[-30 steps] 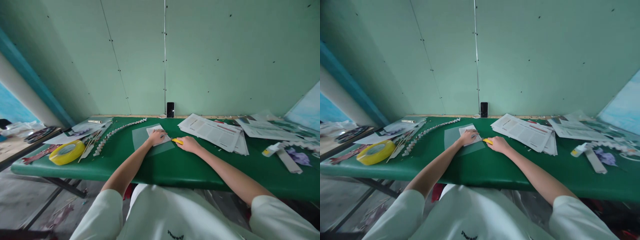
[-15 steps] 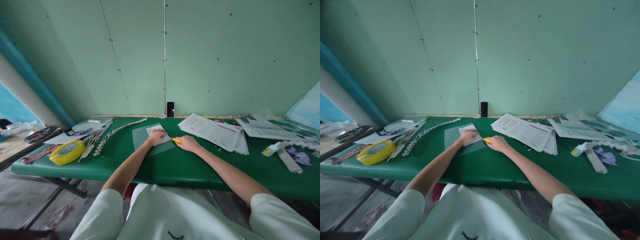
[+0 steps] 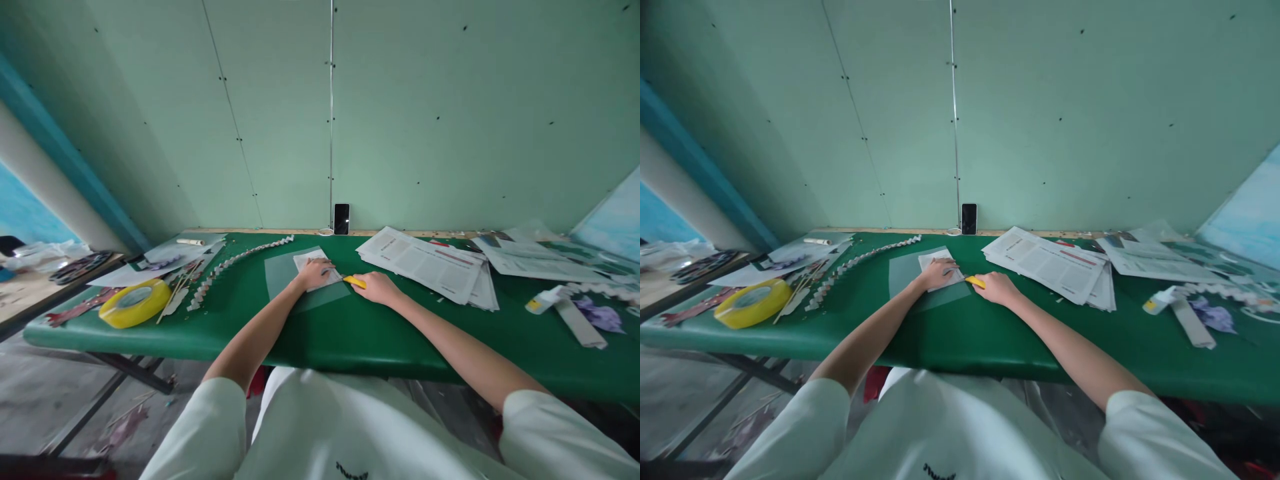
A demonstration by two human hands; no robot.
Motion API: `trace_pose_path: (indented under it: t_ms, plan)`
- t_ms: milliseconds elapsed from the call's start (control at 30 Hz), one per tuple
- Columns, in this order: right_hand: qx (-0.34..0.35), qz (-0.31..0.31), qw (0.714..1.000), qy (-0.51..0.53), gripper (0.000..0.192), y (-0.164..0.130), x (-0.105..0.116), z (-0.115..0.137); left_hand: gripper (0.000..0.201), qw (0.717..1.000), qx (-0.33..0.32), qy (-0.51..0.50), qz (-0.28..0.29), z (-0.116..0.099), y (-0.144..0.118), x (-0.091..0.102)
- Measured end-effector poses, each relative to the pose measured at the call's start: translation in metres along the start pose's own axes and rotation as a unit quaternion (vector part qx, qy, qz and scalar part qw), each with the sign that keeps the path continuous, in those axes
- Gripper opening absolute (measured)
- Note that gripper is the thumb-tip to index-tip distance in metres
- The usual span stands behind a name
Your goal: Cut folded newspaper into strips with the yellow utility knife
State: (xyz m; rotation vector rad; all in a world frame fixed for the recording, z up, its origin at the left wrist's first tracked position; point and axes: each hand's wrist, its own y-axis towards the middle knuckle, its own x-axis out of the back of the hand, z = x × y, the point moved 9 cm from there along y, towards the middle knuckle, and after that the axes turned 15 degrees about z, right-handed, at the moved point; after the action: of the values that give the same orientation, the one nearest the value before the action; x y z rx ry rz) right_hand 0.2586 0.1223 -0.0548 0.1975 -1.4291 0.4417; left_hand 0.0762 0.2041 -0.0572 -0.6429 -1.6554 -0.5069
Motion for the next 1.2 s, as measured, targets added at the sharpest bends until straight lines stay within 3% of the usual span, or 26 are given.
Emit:
trace_pose_path:
  t_ms: [1200]
  plan:
    - [0.004,0.001,1.000,-0.009,0.047,0.0033,-0.0009,0.0018,0.048,1.000,0.000,-0.007,0.011,-0.0012,-0.0009,0.0006]
